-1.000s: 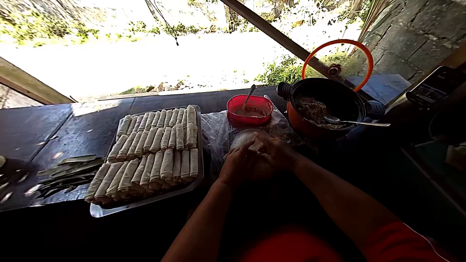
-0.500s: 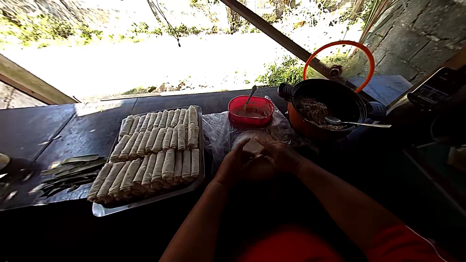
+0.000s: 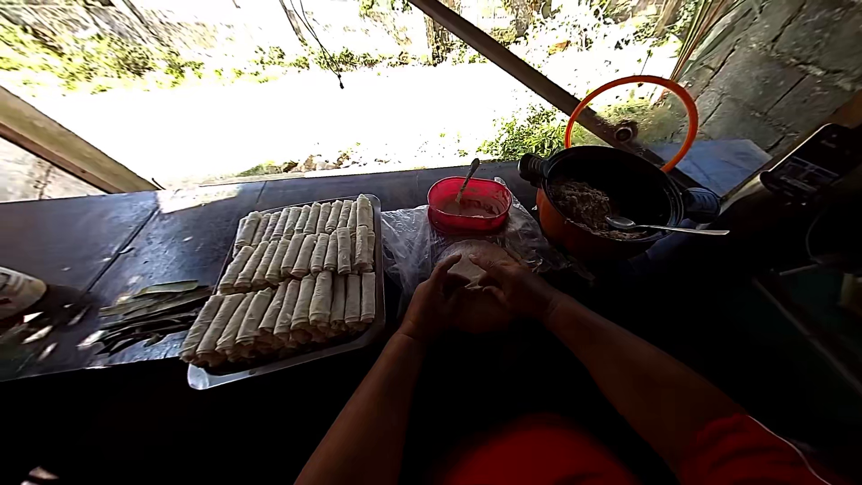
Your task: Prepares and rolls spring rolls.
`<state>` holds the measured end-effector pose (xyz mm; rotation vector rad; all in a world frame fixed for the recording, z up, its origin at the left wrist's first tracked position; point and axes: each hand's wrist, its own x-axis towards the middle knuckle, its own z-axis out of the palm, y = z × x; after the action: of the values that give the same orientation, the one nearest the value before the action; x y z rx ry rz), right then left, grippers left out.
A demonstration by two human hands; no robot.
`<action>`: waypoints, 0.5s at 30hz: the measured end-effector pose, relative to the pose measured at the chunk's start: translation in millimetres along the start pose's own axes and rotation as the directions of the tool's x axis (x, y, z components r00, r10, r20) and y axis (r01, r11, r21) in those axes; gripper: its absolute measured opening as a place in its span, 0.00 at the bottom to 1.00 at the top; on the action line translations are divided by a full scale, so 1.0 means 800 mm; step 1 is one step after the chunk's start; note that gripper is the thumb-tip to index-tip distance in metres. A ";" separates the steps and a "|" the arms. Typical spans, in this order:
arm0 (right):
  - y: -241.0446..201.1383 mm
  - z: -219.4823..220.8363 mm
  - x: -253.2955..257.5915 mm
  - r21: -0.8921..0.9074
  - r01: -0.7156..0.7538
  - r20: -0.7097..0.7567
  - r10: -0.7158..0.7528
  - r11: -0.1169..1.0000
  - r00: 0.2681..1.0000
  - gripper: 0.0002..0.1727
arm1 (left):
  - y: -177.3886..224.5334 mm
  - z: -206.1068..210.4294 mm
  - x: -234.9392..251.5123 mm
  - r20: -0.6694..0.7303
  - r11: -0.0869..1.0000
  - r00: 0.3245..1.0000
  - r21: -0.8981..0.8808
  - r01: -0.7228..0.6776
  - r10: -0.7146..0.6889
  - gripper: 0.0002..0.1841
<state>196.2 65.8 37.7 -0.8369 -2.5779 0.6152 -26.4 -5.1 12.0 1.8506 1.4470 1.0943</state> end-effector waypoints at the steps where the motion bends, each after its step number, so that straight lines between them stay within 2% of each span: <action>1: 0.001 0.000 0.001 0.007 -0.009 -0.001 0.009 1.000 1.000 0.31 | 0.000 -0.001 0.000 -0.022 1.000 1.000 0.004 -0.006 0.006 0.28; 4: 0.004 0.001 0.003 0.034 -0.040 0.004 0.040 0.999 0.999 0.30 | 0.005 0.001 -0.001 -0.094 0.997 0.993 0.046 -0.068 0.073 0.26; 7: 0.006 0.001 0.005 0.051 -0.059 0.016 0.058 0.997 0.998 0.29 | 0.012 0.006 -0.001 -0.060 0.978 0.988 0.162 -0.129 0.140 0.28; 10: 0.004 0.000 0.007 0.075 -0.106 0.045 0.102 0.992 0.994 0.29 | 0.011 0.018 -0.001 -0.030 0.947 0.988 0.291 -0.134 0.149 0.28; 15: 0.014 0.004 0.000 0.002 0.045 -0.078 -0.045 0.999 0.996 0.30 | 0.010 0.024 0.001 -0.070 0.912 0.983 0.390 -0.129 0.169 0.22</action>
<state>200.3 72.9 29.3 -0.7840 -2.5171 0.5622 -5.8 -5.0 8.4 2.2364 1.7001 1.0442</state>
